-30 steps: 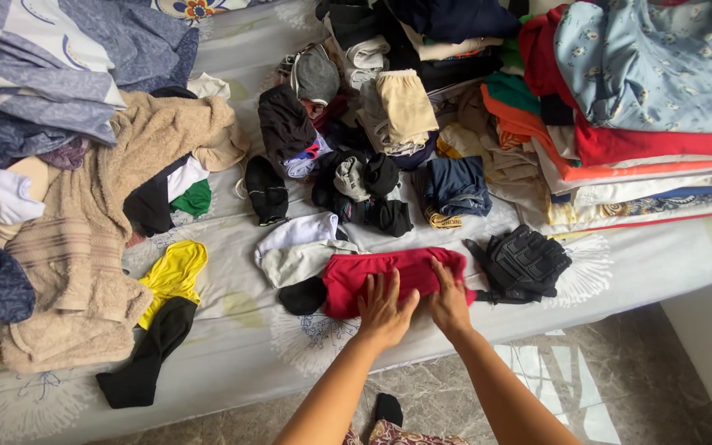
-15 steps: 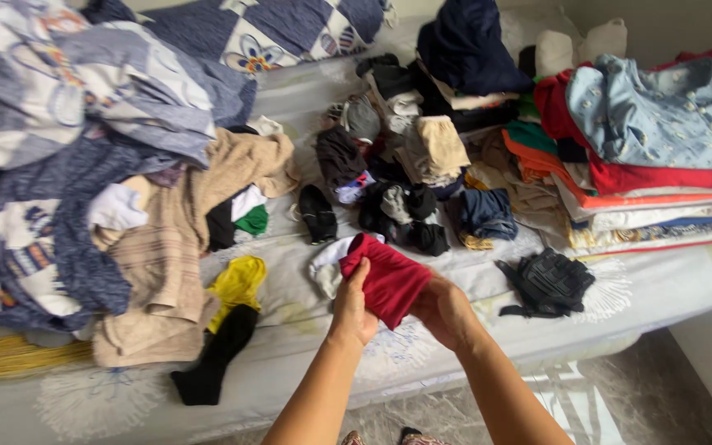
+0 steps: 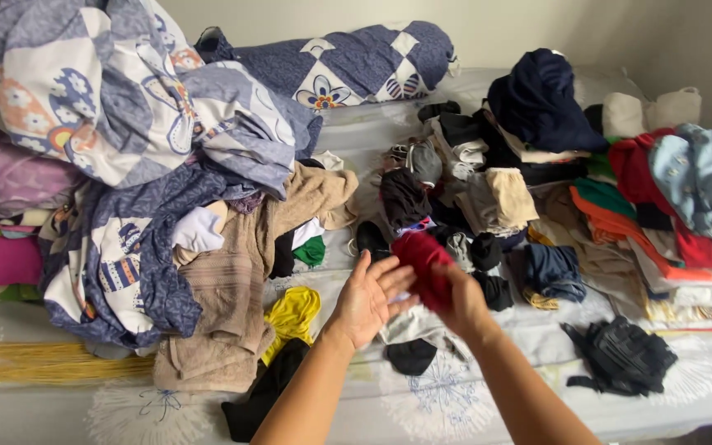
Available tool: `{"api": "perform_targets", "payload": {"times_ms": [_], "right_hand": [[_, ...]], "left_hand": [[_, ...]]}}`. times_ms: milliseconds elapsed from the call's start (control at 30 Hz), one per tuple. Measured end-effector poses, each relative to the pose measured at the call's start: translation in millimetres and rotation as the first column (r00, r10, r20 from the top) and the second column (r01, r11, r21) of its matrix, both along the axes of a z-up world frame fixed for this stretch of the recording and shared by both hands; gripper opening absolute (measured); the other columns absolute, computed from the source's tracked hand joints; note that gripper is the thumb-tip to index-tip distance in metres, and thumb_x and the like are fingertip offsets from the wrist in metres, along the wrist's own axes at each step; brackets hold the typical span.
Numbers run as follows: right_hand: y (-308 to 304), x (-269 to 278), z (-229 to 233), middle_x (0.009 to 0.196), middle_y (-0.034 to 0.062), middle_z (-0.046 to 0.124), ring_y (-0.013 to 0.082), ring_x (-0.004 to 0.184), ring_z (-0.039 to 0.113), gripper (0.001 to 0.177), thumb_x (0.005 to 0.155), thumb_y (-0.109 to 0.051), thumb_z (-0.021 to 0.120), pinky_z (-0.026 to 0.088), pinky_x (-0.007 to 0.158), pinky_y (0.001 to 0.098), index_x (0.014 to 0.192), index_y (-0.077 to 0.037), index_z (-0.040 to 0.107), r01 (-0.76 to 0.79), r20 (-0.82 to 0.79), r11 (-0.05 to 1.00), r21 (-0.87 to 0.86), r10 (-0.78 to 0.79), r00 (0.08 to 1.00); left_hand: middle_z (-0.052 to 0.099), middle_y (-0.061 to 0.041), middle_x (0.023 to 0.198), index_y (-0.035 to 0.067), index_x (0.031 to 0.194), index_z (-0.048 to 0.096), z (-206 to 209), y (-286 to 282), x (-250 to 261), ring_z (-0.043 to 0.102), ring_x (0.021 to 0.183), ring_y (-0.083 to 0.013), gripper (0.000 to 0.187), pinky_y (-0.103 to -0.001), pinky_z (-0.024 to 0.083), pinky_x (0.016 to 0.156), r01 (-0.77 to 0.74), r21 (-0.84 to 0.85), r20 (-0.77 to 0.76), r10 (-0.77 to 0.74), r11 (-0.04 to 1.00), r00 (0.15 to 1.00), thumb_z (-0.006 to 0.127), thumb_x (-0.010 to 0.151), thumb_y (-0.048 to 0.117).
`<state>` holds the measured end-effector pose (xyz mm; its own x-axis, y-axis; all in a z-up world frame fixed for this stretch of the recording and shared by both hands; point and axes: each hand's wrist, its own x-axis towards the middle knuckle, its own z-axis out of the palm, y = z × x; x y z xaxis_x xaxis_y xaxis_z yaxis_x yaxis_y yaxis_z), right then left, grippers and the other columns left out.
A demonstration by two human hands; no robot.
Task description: Folding laundry including underwear and bras on a bed.
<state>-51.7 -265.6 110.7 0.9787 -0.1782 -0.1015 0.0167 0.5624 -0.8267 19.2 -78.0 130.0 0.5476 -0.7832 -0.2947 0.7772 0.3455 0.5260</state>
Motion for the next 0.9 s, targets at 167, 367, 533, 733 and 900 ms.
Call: {"api": "perform_targets", "payload": {"times_ms": [167,367,533,733,900], "right_hand": [[-50,128,30,0.124,0.0189,0.062,0.0307,0.099,0.061,0.054,0.095,-0.014,0.053,0.051,0.081,0.0422,0.149,-0.008,0.053,0.263,-0.022,0.907,-0.328,-0.286,0.958],[-73,244,-41,0.164,0.0235,0.028,0.0402,0.15,0.028,0.076,0.091,-0.029,0.059,0.031,0.116,0.0589,0.161,-0.02,0.033,0.172,0.215,-0.19,-0.967,-0.239,0.947],[-71,247,-98,0.17,0.0146,0.01,0.0324,0.157,0.01,0.089,0.09,-0.055,0.06,0.017,0.116,0.0718,0.162,-0.027,0.016,-0.348,-0.295,-0.382,-0.856,-0.193,0.936],[-83,246,-80,0.17,0.0153,0.009,0.0328,0.156,0.009,0.099,0.086,-0.065,0.058,0.014,0.113,0.074,0.164,-0.026,0.012,-0.38,-0.342,-0.319,-0.869,-0.17,0.924],[-90,248,-68,0.169,0.0175,0.014,0.0348,0.156,0.011,0.101,0.085,-0.073,0.056,0.012,0.114,0.074,0.162,-0.019,0.019,-0.342,-0.304,-0.318,-0.884,-0.164,0.938]], "left_hand": [[0.046,-0.019,0.157,0.006,0.158,0.027,-5,-3,48,0.047,0.142,-0.0279,0.091,-0.049,0.044,0.109,-0.209,0.037,0.161,0.2,0.977,0.966,0.047,0.092,0.065],[0.052,-0.017,0.153,0.01,0.156,0.032,-45,-17,92,0.051,0.14,-0.0275,0.082,-0.048,0.046,0.107,-0.402,0.208,0.087,0.392,0.892,0.916,0.051,0.092,0.057],[0.057,-0.017,0.148,0.012,0.146,0.04,-85,-4,98,0.057,0.134,-0.0281,0.069,-0.049,0.049,0.104,-0.448,0.339,0.018,0.47,0.827,0.882,0.061,0.09,0.047],[0.06,-0.014,0.141,0.015,0.141,0.045,-134,25,107,0.06,0.128,-0.0284,0.057,-0.049,0.05,0.1,-0.512,0.407,-0.002,0.561,0.757,0.828,0.06,0.092,0.041],[0.062,-0.014,0.139,0.011,0.138,0.047,-134,43,119,0.06,0.128,-0.0275,0.049,-0.051,0.049,0.101,-0.579,0.412,0.008,0.632,0.704,0.775,0.055,0.096,0.035]]}}
